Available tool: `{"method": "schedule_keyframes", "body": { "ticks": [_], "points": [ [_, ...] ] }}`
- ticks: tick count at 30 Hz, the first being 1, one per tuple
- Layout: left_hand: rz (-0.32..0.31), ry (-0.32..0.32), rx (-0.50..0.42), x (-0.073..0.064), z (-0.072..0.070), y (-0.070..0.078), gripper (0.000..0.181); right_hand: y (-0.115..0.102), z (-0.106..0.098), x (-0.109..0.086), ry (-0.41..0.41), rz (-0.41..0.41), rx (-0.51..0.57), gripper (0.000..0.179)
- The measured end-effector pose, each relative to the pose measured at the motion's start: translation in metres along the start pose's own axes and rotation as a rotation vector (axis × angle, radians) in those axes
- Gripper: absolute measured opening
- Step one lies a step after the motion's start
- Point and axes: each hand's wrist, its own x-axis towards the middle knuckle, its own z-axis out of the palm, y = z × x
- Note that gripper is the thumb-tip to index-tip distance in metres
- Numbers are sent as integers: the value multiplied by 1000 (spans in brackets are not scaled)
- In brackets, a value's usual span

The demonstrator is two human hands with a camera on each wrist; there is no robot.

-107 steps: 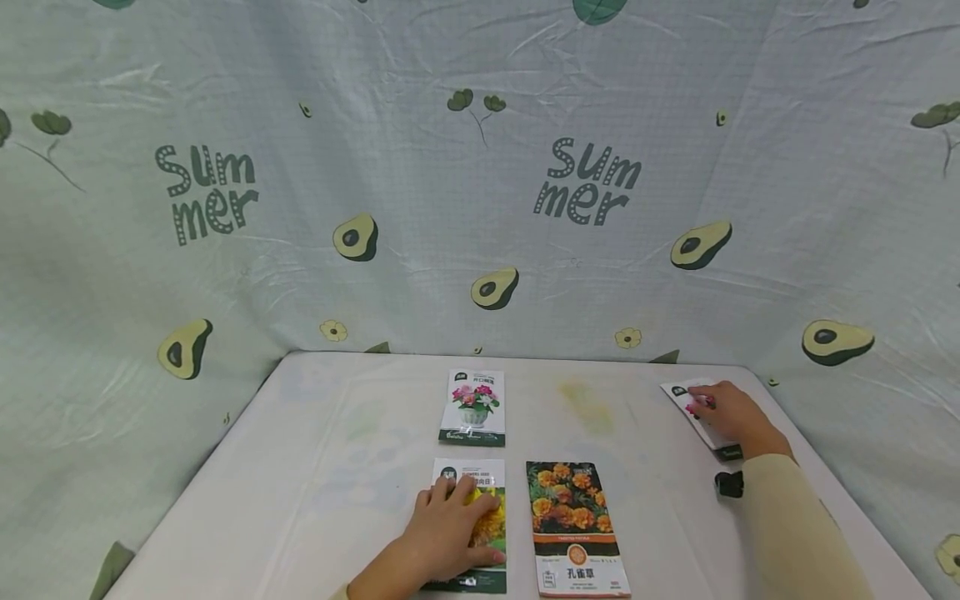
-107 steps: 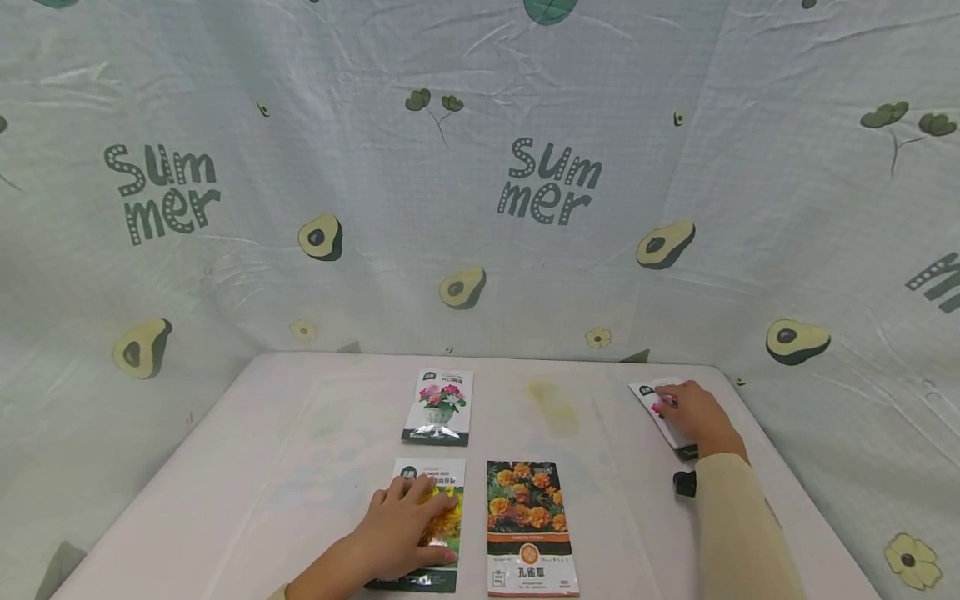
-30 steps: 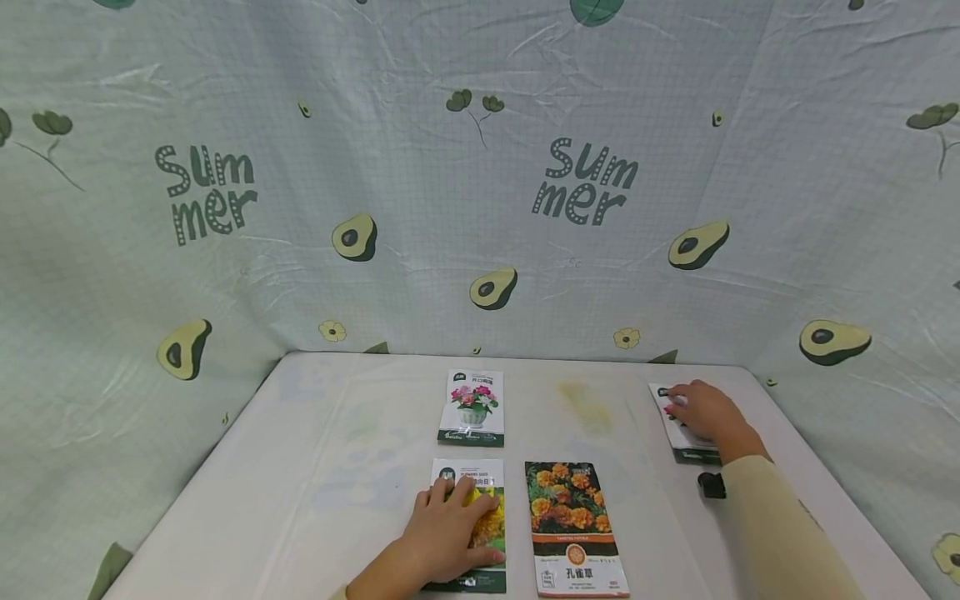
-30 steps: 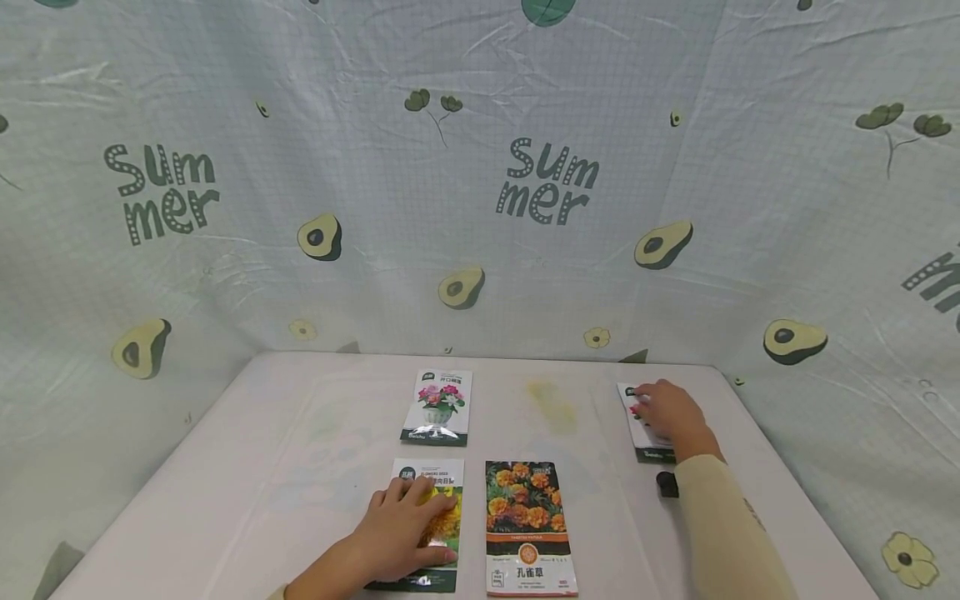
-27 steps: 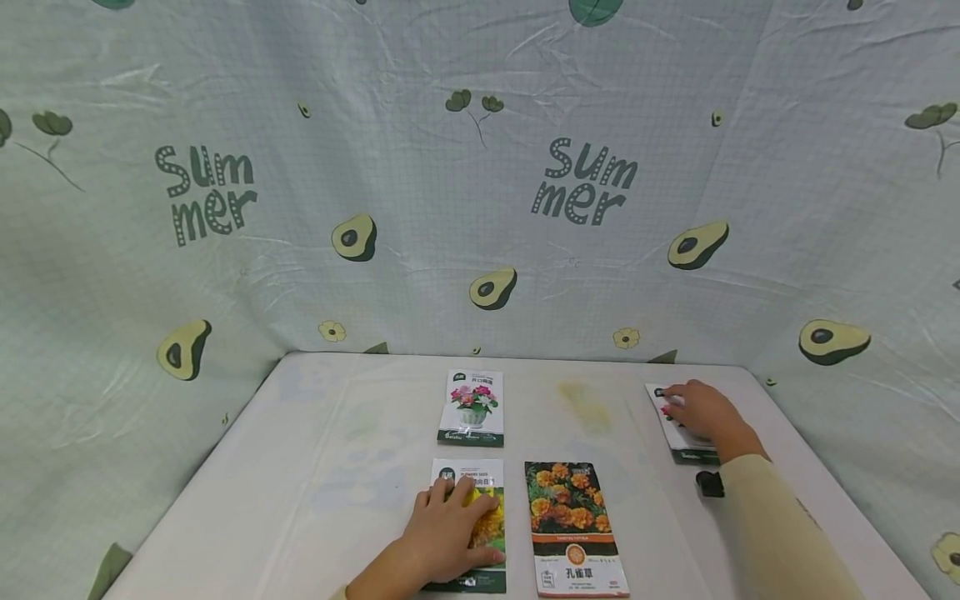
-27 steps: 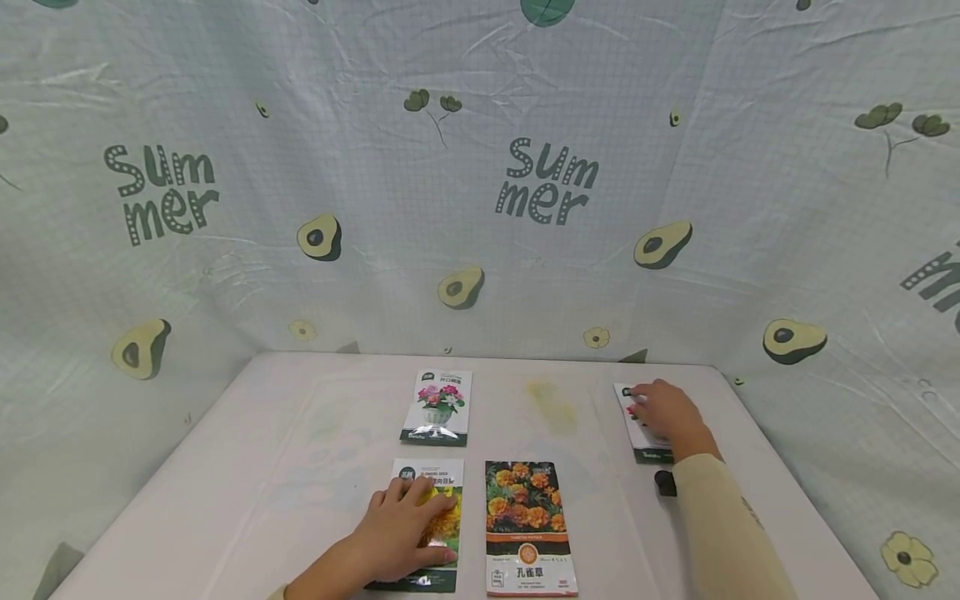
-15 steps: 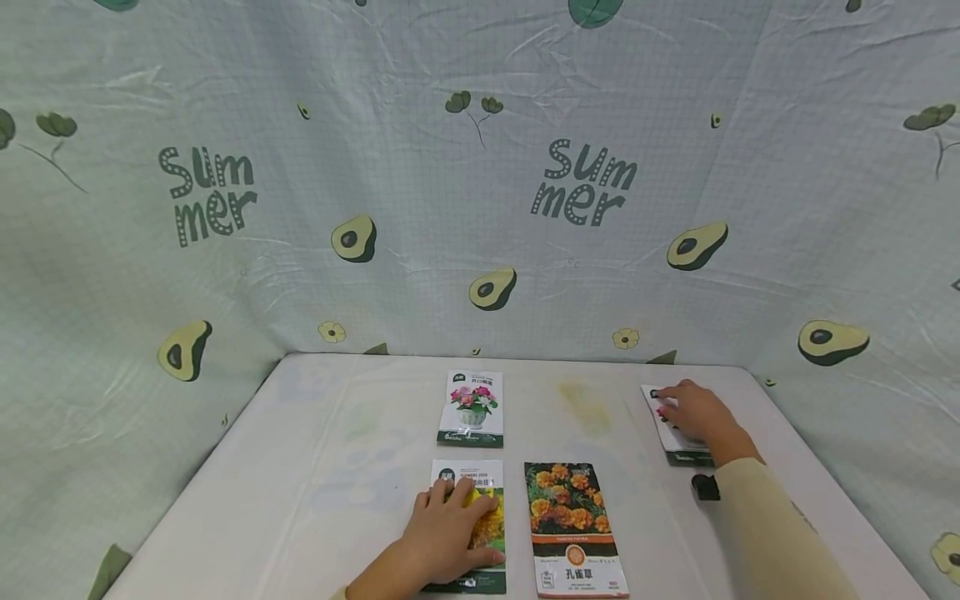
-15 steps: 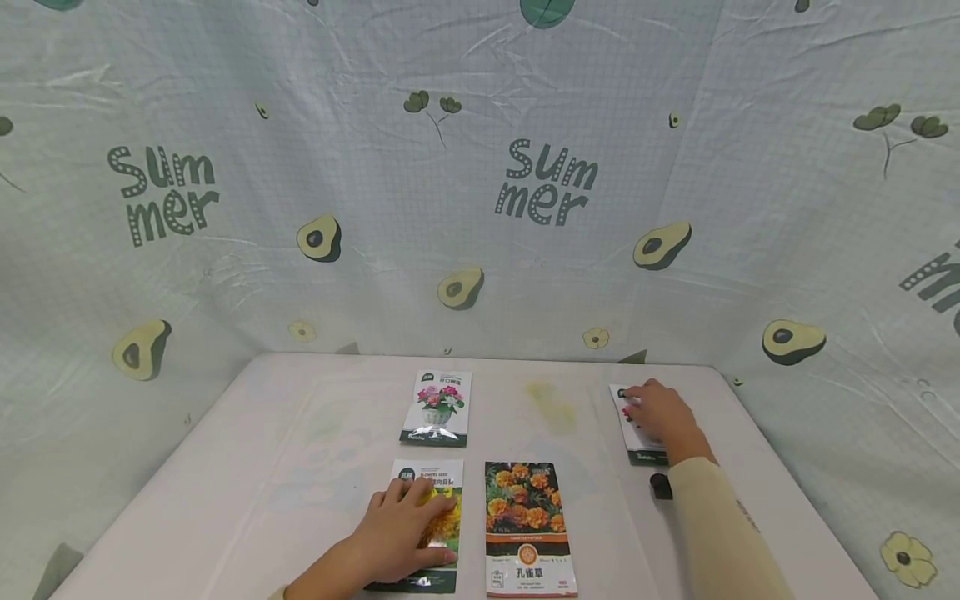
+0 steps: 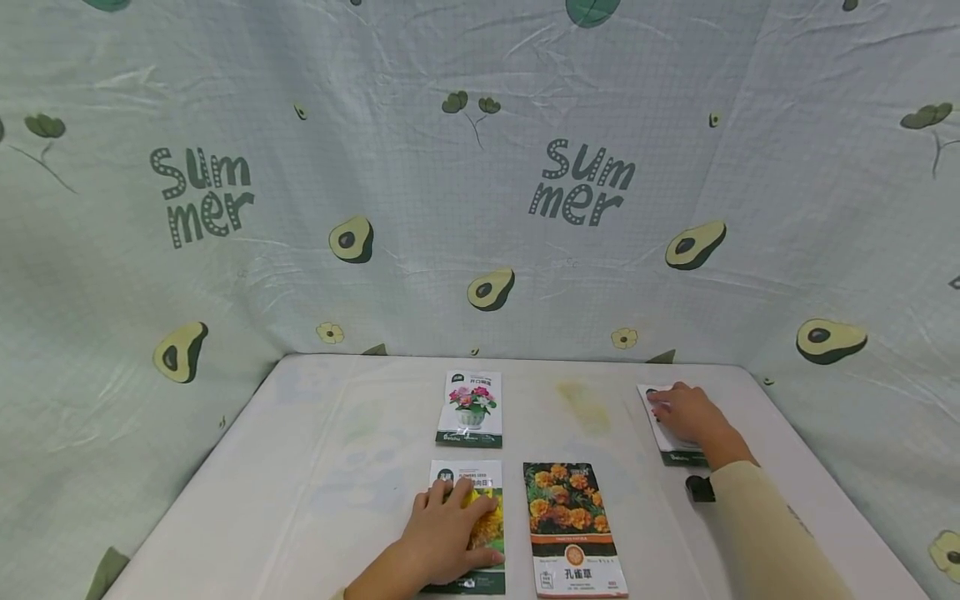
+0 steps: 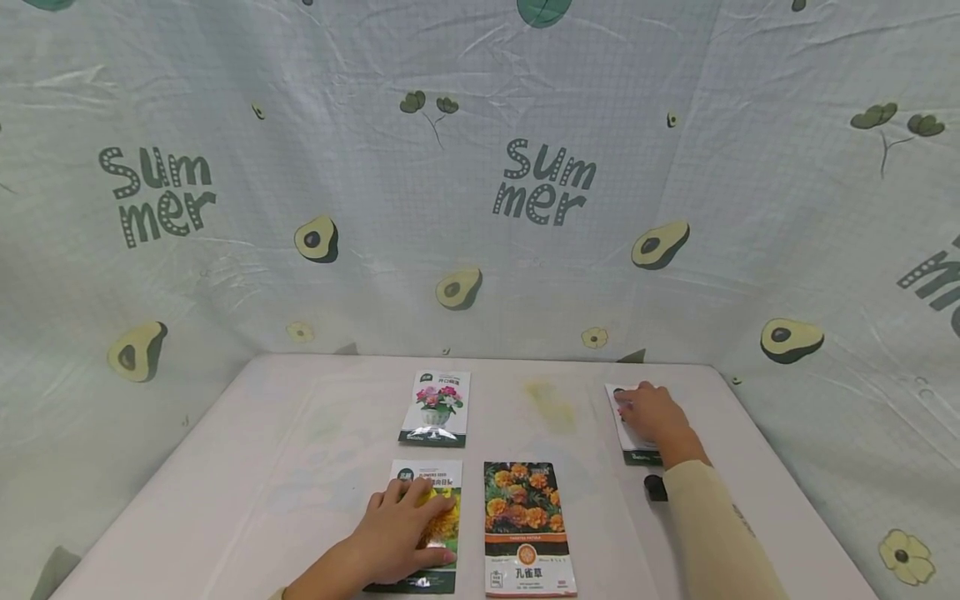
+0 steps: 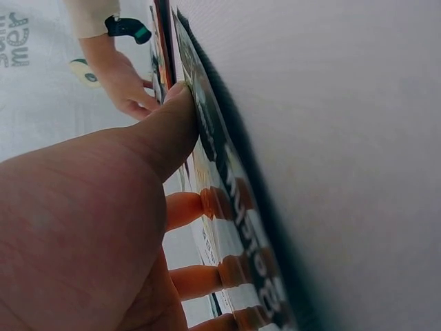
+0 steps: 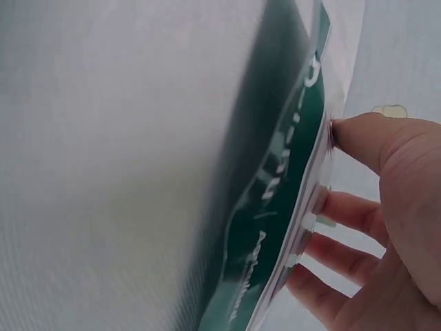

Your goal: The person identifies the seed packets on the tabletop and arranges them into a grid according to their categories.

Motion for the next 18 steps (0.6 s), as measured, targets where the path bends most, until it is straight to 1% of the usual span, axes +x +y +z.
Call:
{"method": "schedule_keyframes", "body": {
  "ticks": [4,9,14,18],
  "points": [
    [-8,-4,-6,0,-3,1,69,-2,2,3,-5,0,5,41],
    [-5,9,-2,-1,-2,1,68,-6,-1,3,-21,-9,-1,41],
    [0,6,-8,-1,-1,0,69,-10,-7,2,-68,-22,23,41],
    [-6,7,-7,-1,-2,0,69,-13,-8,1,-96,-3,55,41]
  ]
}}
